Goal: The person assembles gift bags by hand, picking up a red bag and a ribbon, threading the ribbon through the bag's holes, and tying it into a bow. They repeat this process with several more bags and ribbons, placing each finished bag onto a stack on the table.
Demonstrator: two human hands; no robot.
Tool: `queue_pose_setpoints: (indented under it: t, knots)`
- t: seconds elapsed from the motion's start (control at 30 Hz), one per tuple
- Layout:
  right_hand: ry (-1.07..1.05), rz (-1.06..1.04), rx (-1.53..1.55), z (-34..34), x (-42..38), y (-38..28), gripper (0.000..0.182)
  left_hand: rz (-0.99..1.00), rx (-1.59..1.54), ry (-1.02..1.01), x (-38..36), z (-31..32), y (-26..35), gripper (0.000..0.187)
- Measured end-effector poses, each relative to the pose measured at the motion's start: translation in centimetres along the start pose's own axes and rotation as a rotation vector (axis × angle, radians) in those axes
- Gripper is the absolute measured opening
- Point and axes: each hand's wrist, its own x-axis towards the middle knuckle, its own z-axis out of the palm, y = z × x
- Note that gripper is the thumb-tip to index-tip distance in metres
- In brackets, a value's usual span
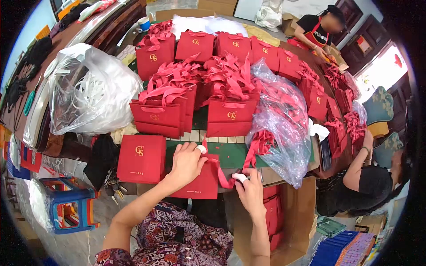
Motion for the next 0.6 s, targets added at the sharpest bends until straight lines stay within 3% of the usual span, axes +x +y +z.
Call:
queue_pose_setpoints:
  t: [0.13, 0.2, 0.27, 0.4, 0.5, 0.57, 0.6]
  knots:
    - [0.076, -0.029, -0.032, 0.4, -0.4, 0.2, 0.020, 0.010, -0.100, 0.158, -1.0, -1.2, 0.5, 0.020]
    - [0.115, -0.024, 0.028, -0.2, -0.9, -0.9, 0.018, -0.013, -0.150, 0.135, -2.2, -2.4, 1.0, 0.019]
    - [0.104, 0.251, 0.292, -1.8, -1.8, -3.3, 0.014, -0.049, -0.259, 0.069, -3.7, -3.6, 1.8, 0.017]
    - [0.258, 0.002, 0.283, -3.2, -3.6, -5.8, 0.019, -0.053, -0.372, -0.018, -6.4, -4.0, 2.6, 0.023]
    - [0.190, -0.062, 0.243, -4.1, -4.3, -8.0, 0.026, -0.075, -0.555, 0.053, -7.2, -5.2, 4.1, 0.027]
    - [0.077, -0.031, 0.227, -3.8, -4.6, -8.5, 0.028, 0.100, -0.552, 0.174, -7.3, -6.9, 5.2, 0.033]
    - [0.075, -0.033, 0.228, -3.6, -4.3, -8.8, 0.028, 0.179, -0.615, 0.099, -7.4, -6.9, 5.2, 0.040]
